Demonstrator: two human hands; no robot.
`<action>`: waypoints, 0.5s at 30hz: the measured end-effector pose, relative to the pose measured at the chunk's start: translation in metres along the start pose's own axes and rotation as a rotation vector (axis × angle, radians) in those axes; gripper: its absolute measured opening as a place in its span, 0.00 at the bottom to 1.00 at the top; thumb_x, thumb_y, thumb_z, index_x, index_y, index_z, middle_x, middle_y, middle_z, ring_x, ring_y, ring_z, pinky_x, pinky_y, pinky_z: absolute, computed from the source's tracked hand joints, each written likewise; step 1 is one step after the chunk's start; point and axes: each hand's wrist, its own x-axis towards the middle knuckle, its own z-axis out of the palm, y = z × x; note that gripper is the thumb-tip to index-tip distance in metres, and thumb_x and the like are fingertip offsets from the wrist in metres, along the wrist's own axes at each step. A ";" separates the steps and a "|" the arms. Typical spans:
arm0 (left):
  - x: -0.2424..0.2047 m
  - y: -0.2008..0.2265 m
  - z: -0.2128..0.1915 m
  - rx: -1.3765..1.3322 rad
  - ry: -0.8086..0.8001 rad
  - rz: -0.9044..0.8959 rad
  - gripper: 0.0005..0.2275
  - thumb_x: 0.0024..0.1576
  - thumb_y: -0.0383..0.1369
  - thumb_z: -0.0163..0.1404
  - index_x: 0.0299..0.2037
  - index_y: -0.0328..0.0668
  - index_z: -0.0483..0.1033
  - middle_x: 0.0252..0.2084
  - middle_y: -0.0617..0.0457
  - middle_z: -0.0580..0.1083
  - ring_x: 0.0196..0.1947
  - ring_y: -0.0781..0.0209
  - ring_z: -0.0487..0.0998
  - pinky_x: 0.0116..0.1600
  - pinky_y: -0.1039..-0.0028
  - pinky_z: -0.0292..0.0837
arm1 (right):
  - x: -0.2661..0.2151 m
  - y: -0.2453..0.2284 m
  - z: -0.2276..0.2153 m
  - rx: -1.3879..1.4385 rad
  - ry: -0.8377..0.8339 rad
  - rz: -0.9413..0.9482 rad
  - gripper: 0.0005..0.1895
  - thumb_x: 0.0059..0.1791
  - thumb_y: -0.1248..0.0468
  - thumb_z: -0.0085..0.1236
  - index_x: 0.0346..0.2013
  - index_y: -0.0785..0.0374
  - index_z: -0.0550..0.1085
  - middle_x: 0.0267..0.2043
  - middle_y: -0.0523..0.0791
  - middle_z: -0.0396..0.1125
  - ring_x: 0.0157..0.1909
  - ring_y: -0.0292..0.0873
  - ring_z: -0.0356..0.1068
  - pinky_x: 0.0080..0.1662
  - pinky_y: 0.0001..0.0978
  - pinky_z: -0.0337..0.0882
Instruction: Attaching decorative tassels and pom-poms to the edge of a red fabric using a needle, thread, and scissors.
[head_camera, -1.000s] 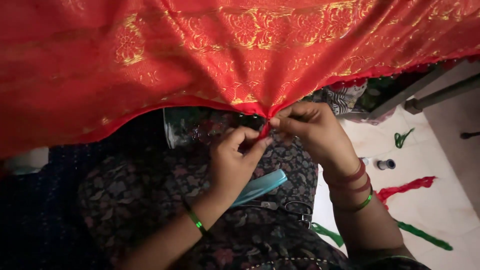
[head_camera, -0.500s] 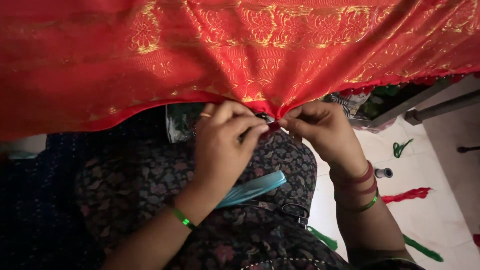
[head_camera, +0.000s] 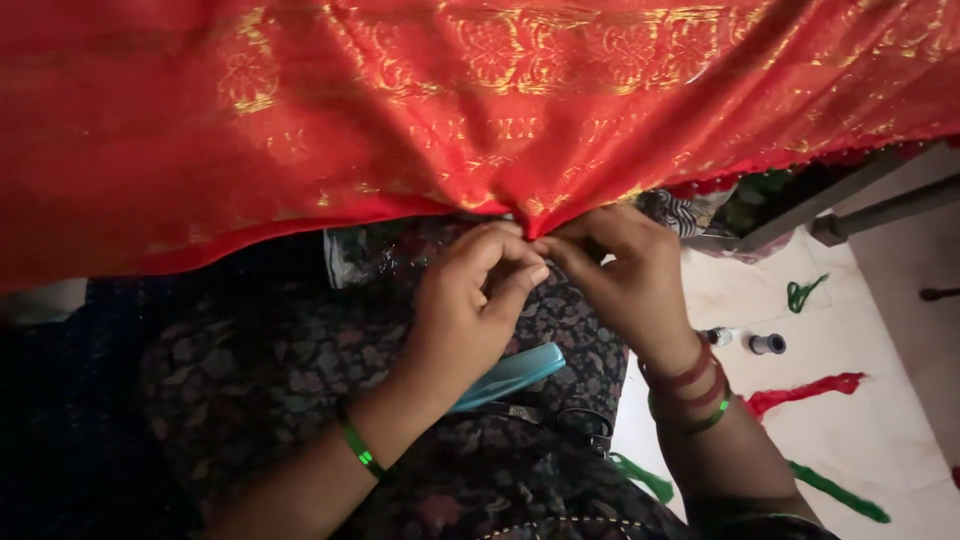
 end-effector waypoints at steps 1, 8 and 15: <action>0.001 0.000 0.001 0.036 0.026 0.040 0.04 0.59 0.24 0.56 0.39 0.34 0.74 0.39 0.50 0.76 0.37 0.66 0.79 0.42 0.77 0.75 | -0.001 0.000 0.001 -0.066 0.028 0.010 0.09 0.45 0.67 0.71 0.35 0.66 0.79 0.31 0.46 0.72 0.30 0.40 0.73 0.34 0.30 0.70; 0.006 -0.012 0.001 0.077 0.093 0.064 0.05 0.53 0.22 0.62 0.37 0.34 0.82 0.38 0.51 0.78 0.37 0.64 0.81 0.42 0.75 0.77 | -0.009 -0.020 -0.026 -0.179 -0.111 -0.362 0.12 0.44 0.76 0.62 0.40 0.62 0.80 0.35 0.46 0.66 0.37 0.46 0.71 0.39 0.36 0.71; 0.004 -0.014 0.002 0.180 0.080 0.079 0.04 0.54 0.23 0.61 0.37 0.34 0.79 0.37 0.53 0.77 0.36 0.66 0.79 0.41 0.76 0.74 | -0.004 -0.031 -0.018 -0.223 -0.015 -0.471 0.16 0.42 0.78 0.61 0.43 0.63 0.78 0.40 0.48 0.68 0.41 0.51 0.70 0.42 0.40 0.70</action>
